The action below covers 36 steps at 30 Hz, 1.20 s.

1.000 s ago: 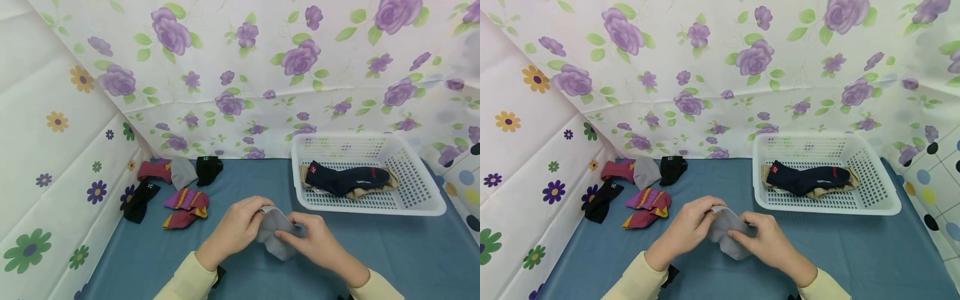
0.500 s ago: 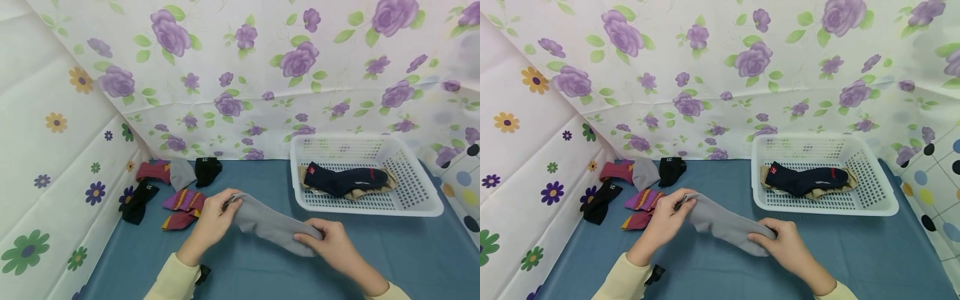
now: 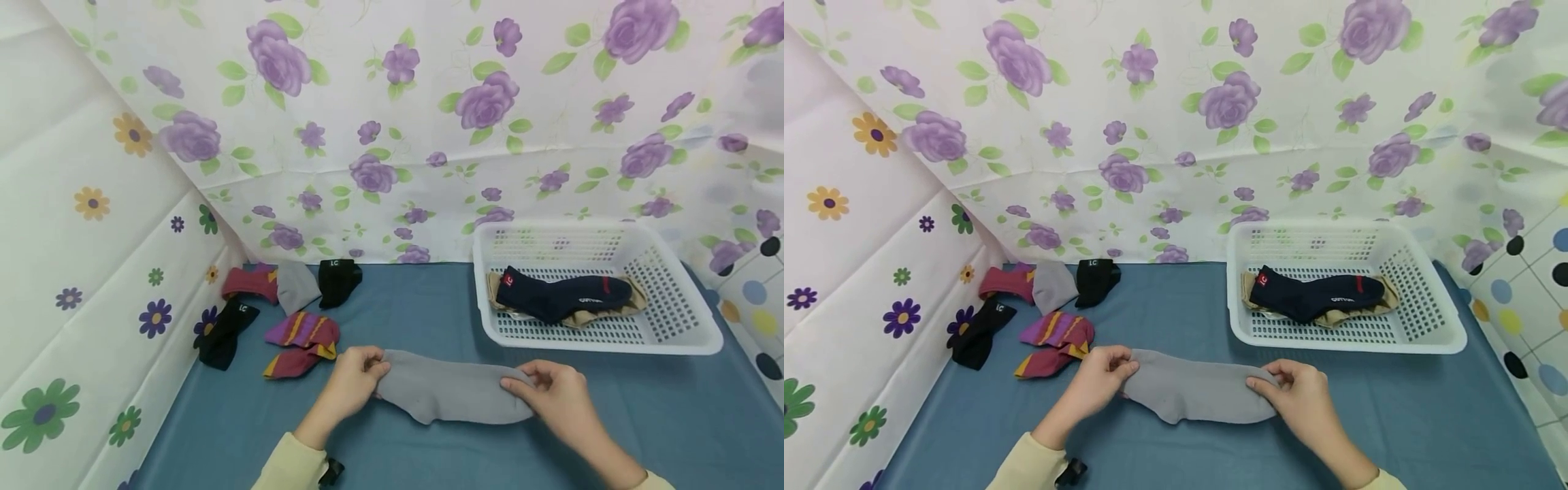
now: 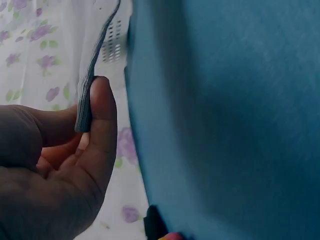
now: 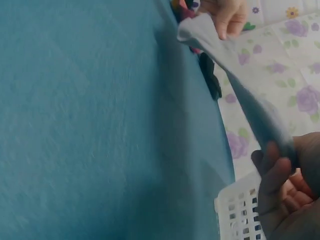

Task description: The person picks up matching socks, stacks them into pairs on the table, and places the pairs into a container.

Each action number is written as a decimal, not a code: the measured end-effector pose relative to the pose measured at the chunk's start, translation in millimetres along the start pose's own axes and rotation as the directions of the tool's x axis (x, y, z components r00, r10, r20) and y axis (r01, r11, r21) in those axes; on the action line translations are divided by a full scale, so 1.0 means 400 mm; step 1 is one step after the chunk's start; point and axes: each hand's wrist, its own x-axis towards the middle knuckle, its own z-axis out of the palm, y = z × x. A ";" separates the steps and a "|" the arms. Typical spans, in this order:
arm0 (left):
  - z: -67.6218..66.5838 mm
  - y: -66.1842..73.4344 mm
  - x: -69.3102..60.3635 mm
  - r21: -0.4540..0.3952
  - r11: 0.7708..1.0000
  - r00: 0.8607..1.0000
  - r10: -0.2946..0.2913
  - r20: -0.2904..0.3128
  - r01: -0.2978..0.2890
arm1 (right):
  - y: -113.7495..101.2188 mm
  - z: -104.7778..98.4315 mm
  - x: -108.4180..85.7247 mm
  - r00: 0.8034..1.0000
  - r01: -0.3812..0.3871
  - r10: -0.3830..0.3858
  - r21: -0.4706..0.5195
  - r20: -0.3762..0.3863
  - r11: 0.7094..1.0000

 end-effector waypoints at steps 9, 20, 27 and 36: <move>0.041 -0.032 0.020 0.088 0.993 0.995 -0.075 -0.067 0.081 | 0.015 0.010 0.026 0.984 -0.103 0.110 -0.053 0.140 0.993; 0.056 -0.048 0.034 0.121 0.987 0.992 -0.098 -0.085 0.108 | 0.023 0.008 0.037 0.984 -0.087 0.102 -0.103 0.148 0.991; 0.037 -0.024 0.027 0.249 0.963 0.968 -0.037 -0.247 0.100 | 0.012 -0.003 0.035 0.988 -0.058 0.082 -0.178 0.130 0.982; 0.060 -0.004 0.013 0.382 0.924 0.985 0.088 -0.148 -0.025 | -0.036 0.036 0.017 0.965 0.260 -0.236 -0.335 0.112 0.906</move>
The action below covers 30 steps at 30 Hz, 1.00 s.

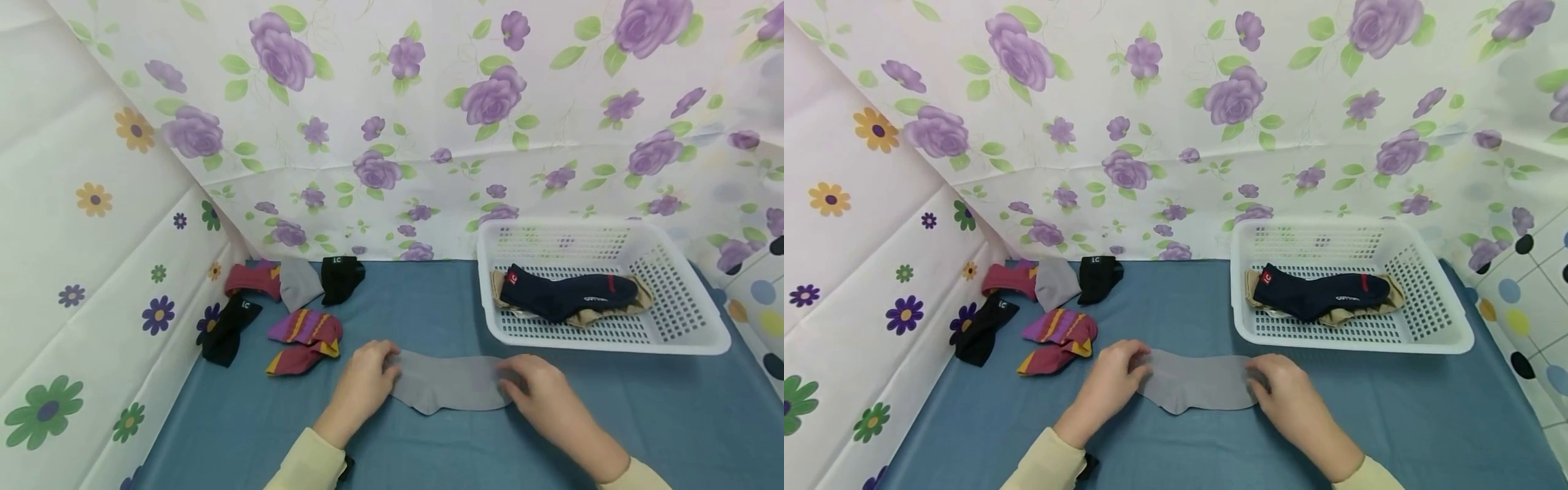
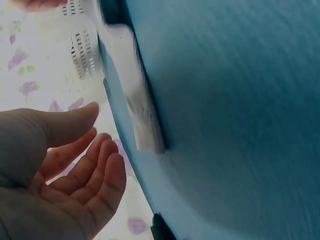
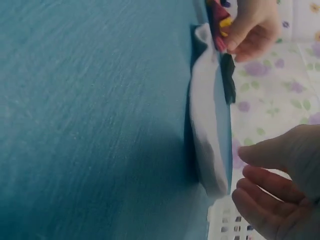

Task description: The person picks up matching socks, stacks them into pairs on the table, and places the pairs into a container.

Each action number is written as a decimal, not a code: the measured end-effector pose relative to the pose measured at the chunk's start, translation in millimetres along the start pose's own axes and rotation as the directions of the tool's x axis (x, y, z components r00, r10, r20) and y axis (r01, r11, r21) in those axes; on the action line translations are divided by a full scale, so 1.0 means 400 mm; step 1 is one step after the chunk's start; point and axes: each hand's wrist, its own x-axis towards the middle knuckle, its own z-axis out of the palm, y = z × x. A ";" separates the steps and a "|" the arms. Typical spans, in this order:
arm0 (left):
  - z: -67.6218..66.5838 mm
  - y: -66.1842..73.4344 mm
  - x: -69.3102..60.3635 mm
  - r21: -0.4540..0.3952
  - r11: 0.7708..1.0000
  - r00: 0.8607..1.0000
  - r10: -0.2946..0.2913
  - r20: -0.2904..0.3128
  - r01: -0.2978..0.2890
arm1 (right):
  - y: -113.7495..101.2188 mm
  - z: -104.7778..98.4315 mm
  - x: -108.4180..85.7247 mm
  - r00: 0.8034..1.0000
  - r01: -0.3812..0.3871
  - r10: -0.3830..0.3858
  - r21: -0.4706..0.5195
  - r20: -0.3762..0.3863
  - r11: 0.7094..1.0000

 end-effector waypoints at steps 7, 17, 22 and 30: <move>0.026 -0.011 0.007 -0.002 1.000 0.985 0.000 0.172 0.000 | 0.005 0.030 0.002 0.983 0.166 -0.158 -0.082 0.096 0.983; 0.032 -0.007 0.005 0.026 0.999 0.981 0.026 0.190 -0.032 | 0.029 0.035 -0.002 0.969 0.191 -0.158 -0.168 0.192 0.967; 0.030 -0.010 0.009 -0.032 0.999 0.978 0.003 0.211 0.004 | 0.034 0.032 -0.002 0.955 0.276 -0.242 -0.210 0.173 0.938; 0.027 -0.019 0.023 -0.071 0.996 0.968 -0.030 0.248 0.049 | 0.031 0.038 0.000 0.932 0.355 -0.314 -0.276 0.181 0.893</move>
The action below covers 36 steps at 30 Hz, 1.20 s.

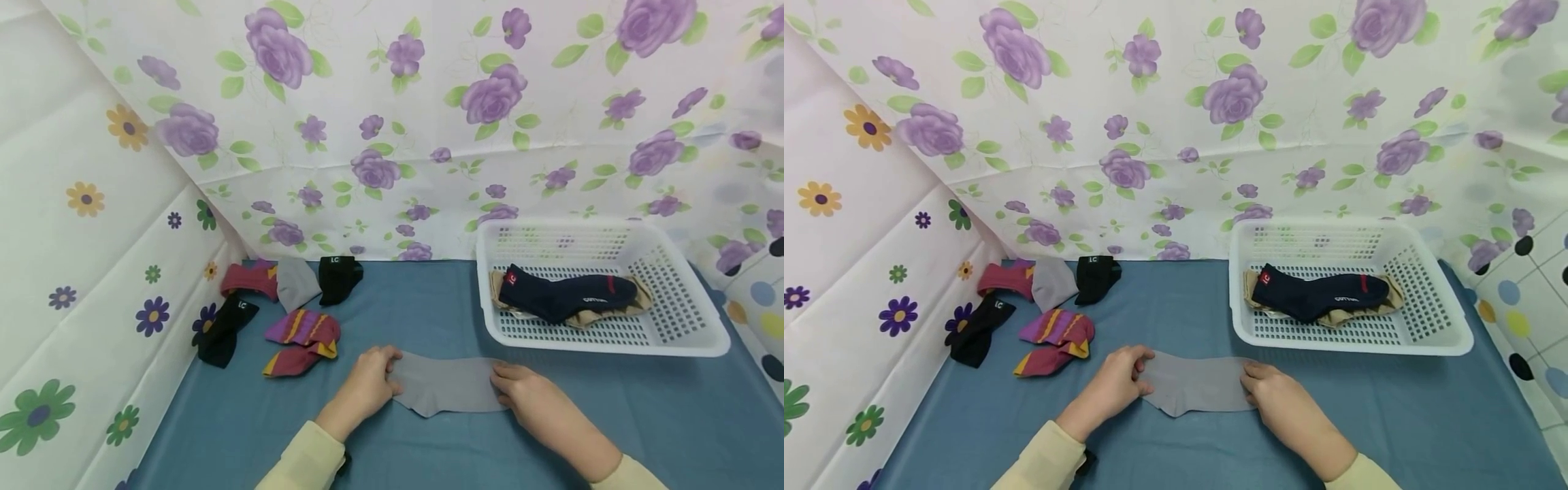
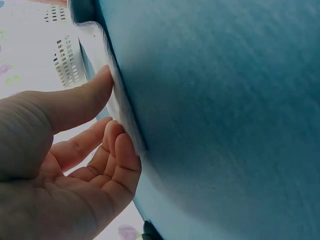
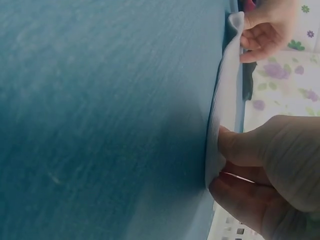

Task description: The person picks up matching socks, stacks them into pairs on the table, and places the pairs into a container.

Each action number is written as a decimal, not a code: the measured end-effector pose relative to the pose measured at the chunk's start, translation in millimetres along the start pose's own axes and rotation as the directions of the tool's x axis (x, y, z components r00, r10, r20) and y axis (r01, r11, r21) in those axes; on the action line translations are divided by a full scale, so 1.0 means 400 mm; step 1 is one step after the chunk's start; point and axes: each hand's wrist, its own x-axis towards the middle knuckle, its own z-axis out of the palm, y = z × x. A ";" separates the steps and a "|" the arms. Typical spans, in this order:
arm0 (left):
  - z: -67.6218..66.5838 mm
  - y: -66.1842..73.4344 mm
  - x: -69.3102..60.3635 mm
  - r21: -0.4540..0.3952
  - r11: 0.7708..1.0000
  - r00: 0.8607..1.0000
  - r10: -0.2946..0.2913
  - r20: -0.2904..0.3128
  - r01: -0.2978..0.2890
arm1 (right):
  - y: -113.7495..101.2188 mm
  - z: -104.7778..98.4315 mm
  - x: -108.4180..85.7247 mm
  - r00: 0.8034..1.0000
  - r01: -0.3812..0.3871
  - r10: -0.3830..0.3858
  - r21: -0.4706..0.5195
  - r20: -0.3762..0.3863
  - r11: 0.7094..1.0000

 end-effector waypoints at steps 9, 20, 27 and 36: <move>-0.095 -0.020 0.022 0.126 0.990 0.996 0.075 -0.054 -0.068 | -0.001 0.004 0.009 1.000 0.001 -0.001 0.008 0.000 1.000; -0.325 -0.173 0.106 0.368 0.902 0.854 -0.001 -0.521 0.225 | -0.003 -0.002 0.009 1.000 -0.020 0.019 0.037 0.022 0.999; -0.374 -0.238 0.145 0.375 0.894 0.896 -0.061 -0.440 0.245 | -0.004 -0.007 0.007 0.999 -0.028 0.026 0.043 0.041 0.999; -0.364 -0.276 0.188 0.389 0.870 0.924 -0.168 -0.342 0.303 | 0.002 -0.005 0.004 0.998 -0.046 0.044 0.054 0.045 0.998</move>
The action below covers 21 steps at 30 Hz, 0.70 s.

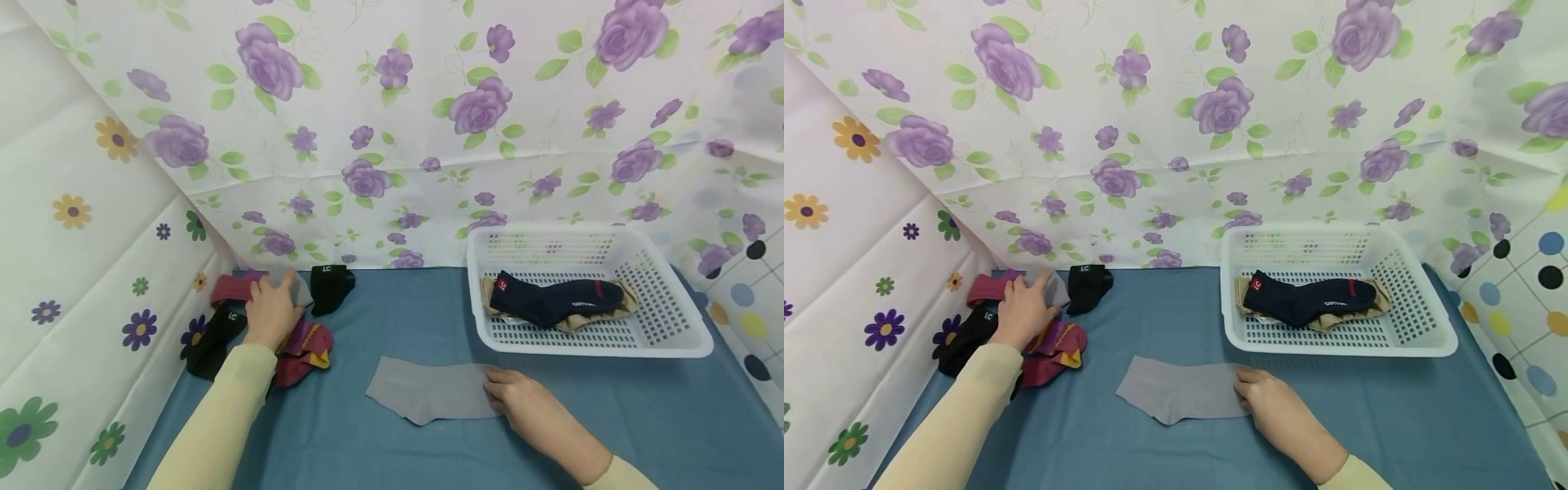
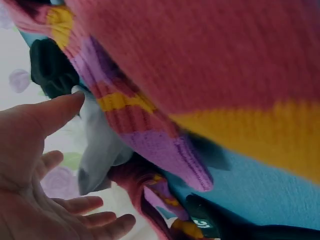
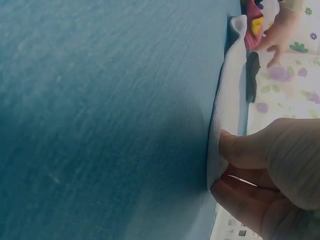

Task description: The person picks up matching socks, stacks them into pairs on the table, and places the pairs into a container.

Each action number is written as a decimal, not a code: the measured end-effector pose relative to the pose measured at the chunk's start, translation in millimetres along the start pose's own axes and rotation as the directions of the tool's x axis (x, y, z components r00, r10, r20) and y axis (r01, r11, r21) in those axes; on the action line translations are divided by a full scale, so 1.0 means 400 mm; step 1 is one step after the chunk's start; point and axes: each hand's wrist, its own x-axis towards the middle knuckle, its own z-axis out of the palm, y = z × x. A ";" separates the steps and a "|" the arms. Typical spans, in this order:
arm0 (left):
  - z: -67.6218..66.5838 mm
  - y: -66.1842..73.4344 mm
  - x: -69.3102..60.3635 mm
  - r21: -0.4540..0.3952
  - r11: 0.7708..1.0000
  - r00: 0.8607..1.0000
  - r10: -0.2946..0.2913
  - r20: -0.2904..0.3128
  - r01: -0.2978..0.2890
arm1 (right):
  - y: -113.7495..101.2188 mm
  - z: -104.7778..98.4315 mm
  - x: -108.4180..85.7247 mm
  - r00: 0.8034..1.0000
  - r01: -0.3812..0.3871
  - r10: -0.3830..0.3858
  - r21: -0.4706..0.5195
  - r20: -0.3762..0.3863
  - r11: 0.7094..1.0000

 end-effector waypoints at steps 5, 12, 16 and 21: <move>0.009 -0.013 0.008 -0.001 0.999 0.997 -0.044 0.058 0.045 | 0.005 0.006 0.004 1.000 -0.001 0.001 0.017 -0.006 1.000; 0.026 -0.010 0.018 0.034 0.999 0.997 -0.041 0.062 0.039 | 0.004 0.002 0.002 1.000 -0.007 0.007 0.026 -0.002 1.000; 0.024 0.003 0.019 0.060 0.998 0.998 -0.034 0.047 0.032 | 0.002 -0.002 0.003 1.000 -0.015 0.014 0.022 0.006 1.000; 0.017 0.009 0.015 0.055 0.998 1.000 -0.025 0.009 0.025 | -0.001 -0.001 0.007 1.000 -0.020 0.019 0.010 0.013 1.000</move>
